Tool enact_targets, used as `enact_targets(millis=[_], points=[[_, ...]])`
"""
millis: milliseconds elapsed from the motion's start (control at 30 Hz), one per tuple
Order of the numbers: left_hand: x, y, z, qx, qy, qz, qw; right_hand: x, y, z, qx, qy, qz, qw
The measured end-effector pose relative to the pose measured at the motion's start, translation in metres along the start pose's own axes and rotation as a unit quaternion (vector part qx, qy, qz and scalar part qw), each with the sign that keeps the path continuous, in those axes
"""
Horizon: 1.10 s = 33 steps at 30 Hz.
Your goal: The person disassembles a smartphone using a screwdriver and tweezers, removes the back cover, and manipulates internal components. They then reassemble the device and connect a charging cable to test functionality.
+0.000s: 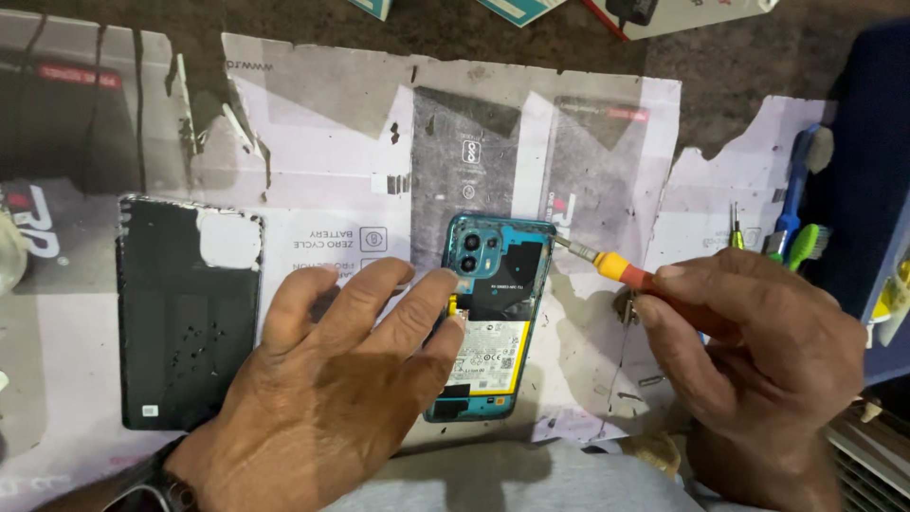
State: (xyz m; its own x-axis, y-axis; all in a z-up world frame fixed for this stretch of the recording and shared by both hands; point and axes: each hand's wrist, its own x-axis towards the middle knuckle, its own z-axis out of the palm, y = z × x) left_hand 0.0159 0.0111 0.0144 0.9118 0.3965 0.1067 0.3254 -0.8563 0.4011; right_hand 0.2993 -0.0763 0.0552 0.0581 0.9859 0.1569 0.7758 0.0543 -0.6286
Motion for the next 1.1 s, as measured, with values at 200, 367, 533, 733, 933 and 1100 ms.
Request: enact_targets(millis=[200, 367, 533, 733, 933, 1100], points=[[-0.002, -0.006, -0.003, -0.047, -0.003, 0.009, 0.999, 0.004, 0.003, 0.0, 0.01, 0.018, 0.069, 0.997], [0.002, -0.007, -0.006, -0.062, -0.007, 0.004, 0.998, -0.006, -0.001, -0.003, 0.027, 0.004, 0.133, 0.991], [0.005, 0.006, -0.011, -0.043, 0.014, -0.026, 0.999, -0.029, -0.01, -0.012, 0.052, 0.085, 0.16, 0.982], [0.003, 0.04, -0.013, -0.009, -0.056, -0.103, 0.993, -0.079, -0.02, -0.048, -0.036, -0.017, 0.063, 0.997], [0.023, 0.07, 0.018, 0.186, -0.061, -0.177, 0.964, -0.139, -0.003, -0.02, -0.155, 0.057, 0.136, 0.977], [0.04, 0.083, 0.03, 0.246, 0.047, -0.23, 0.94, -0.143, 0.025, -0.021, -0.133, 0.123, 0.07, 0.981]])
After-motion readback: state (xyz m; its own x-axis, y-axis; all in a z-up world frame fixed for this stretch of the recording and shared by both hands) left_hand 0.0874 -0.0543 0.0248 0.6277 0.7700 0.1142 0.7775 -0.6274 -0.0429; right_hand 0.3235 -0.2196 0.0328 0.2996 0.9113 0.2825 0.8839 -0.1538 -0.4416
